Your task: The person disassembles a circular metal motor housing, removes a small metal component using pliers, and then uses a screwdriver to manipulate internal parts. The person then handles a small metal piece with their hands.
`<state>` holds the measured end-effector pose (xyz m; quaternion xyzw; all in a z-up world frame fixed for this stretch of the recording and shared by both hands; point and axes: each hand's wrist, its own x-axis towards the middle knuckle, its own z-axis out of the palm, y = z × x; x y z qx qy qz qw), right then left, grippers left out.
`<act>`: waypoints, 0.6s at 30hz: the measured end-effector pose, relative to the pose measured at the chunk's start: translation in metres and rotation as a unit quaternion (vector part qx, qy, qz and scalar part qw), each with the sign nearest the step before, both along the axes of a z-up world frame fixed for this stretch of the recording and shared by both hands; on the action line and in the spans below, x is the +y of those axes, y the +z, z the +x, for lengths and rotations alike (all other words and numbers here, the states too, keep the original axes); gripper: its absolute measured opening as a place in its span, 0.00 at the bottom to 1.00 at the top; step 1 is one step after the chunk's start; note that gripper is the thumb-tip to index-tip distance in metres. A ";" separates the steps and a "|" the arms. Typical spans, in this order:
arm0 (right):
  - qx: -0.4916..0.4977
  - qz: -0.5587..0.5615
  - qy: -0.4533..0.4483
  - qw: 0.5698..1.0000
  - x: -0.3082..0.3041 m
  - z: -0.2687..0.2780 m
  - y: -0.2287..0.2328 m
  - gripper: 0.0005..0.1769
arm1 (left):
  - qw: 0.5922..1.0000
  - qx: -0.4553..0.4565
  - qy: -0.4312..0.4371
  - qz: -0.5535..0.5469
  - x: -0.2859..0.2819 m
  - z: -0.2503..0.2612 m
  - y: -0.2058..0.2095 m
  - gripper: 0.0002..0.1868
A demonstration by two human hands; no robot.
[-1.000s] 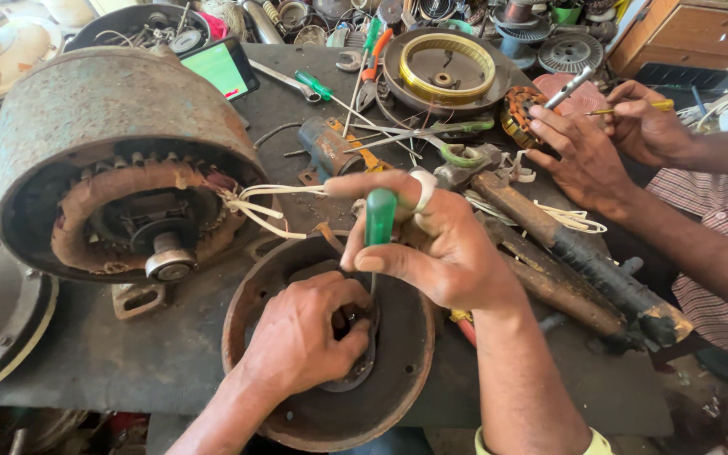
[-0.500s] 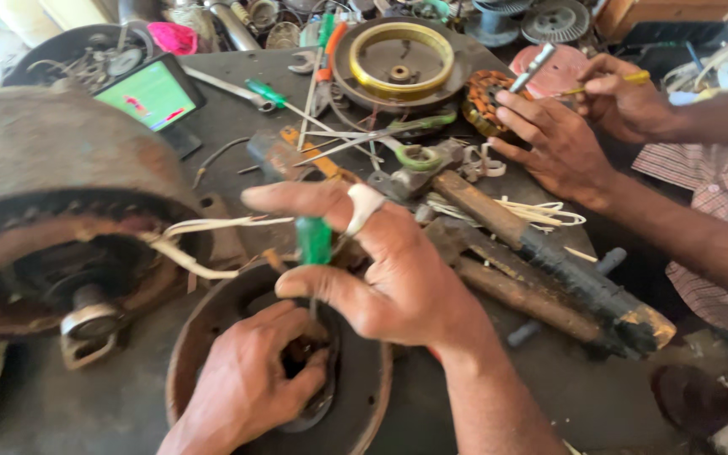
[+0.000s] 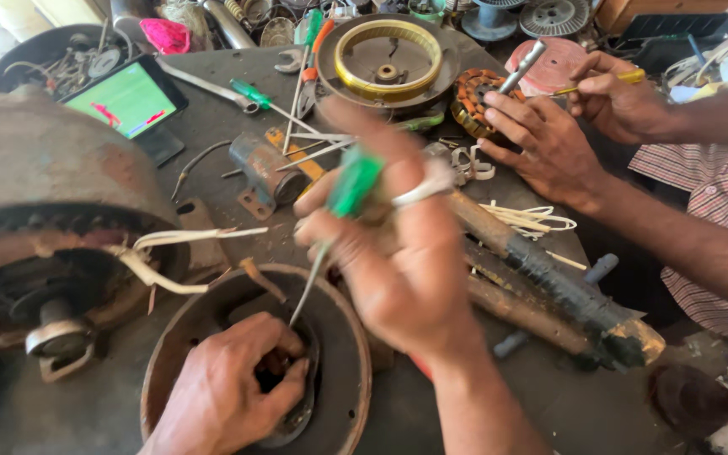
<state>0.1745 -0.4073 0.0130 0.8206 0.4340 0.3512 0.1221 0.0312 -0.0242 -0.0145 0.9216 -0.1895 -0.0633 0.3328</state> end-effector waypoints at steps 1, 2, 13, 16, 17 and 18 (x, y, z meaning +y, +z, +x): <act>0.043 0.083 -0.005 0.996 0.031 -0.020 0.019 0.27 | 1.000 -0.022 0.005 0.015 -0.004 -0.001 0.002 0.14; 0.207 0.309 0.036 0.928 0.063 -0.041 0.029 0.29 | 0.997 -0.060 -0.012 0.049 -0.007 -0.002 0.004 0.14; 0.351 0.650 0.307 0.600 0.174 -0.093 0.011 0.31 | 0.948 -0.272 -0.117 0.113 -0.009 -0.003 0.002 0.12; 0.382 0.626 0.307 0.606 0.186 -0.101 0.043 0.32 | 0.969 -0.219 -0.089 0.073 0.000 -0.008 0.003 0.12; 0.396 0.610 0.312 0.611 0.189 -0.103 0.055 0.32 | 0.966 -0.225 -0.095 0.078 0.001 -0.007 0.004 0.12; 0.415 0.581 0.322 0.622 0.190 -0.105 0.066 0.32 | 0.964 -0.231 -0.100 0.084 0.001 -0.005 0.004 0.11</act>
